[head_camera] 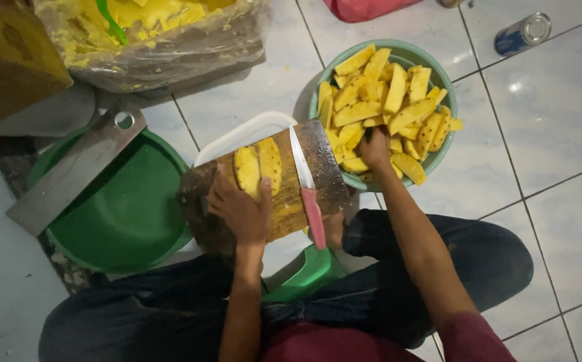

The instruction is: Slicing pineapple chunks into smaller pieces on a wooden cutting board and placing them into a bowl.

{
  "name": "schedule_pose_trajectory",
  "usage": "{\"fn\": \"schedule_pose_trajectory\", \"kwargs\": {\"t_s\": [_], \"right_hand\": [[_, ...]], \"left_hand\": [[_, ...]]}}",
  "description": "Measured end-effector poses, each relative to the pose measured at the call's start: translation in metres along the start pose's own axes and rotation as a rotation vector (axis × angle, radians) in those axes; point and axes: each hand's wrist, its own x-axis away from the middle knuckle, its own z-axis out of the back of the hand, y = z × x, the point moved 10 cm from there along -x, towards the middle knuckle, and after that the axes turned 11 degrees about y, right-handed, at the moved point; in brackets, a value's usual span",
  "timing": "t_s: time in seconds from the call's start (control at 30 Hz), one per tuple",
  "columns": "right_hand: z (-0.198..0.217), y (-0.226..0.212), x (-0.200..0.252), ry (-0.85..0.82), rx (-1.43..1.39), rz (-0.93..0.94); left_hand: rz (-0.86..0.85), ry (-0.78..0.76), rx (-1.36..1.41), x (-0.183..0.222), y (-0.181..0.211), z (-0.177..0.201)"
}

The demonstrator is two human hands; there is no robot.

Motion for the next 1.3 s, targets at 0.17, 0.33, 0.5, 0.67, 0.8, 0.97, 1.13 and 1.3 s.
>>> {"fn": "schedule_pose_trajectory", "kwargs": {"t_s": [0.17,0.33,0.5,0.67,0.8,0.97,1.13,1.3], "right_hand": [[0.054,-0.050,0.036,0.245,-0.122,0.031],[0.062,-0.078,0.045,0.271,-0.126,-0.049],[0.059,-0.075,0.030,0.326,-0.167,-0.151],[0.052,-0.064,0.019,0.302,-0.251,-0.179],[0.049,-0.057,0.008,0.279,-0.336,-0.203],[0.043,-0.055,0.011,0.266,-0.424,-0.220],[0.034,-0.051,0.005,0.240,-0.507,-0.242],[0.034,-0.033,0.008,0.225,-0.610,-0.283]], "left_hand": [[-0.013,0.021,-0.011,-0.005,0.005,0.000],[0.018,-0.025,-0.024,0.002,-0.005,-0.008],[0.042,-0.050,0.006,0.006,-0.012,-0.012],[0.068,-0.070,0.003,0.009,-0.015,-0.015],[0.099,-0.076,0.046,0.003,-0.007,-0.010],[0.108,-0.116,0.020,0.007,-0.015,-0.015],[0.089,-0.093,0.044,0.010,-0.013,-0.014],[0.066,-0.083,0.007,0.004,-0.006,-0.009]]}}
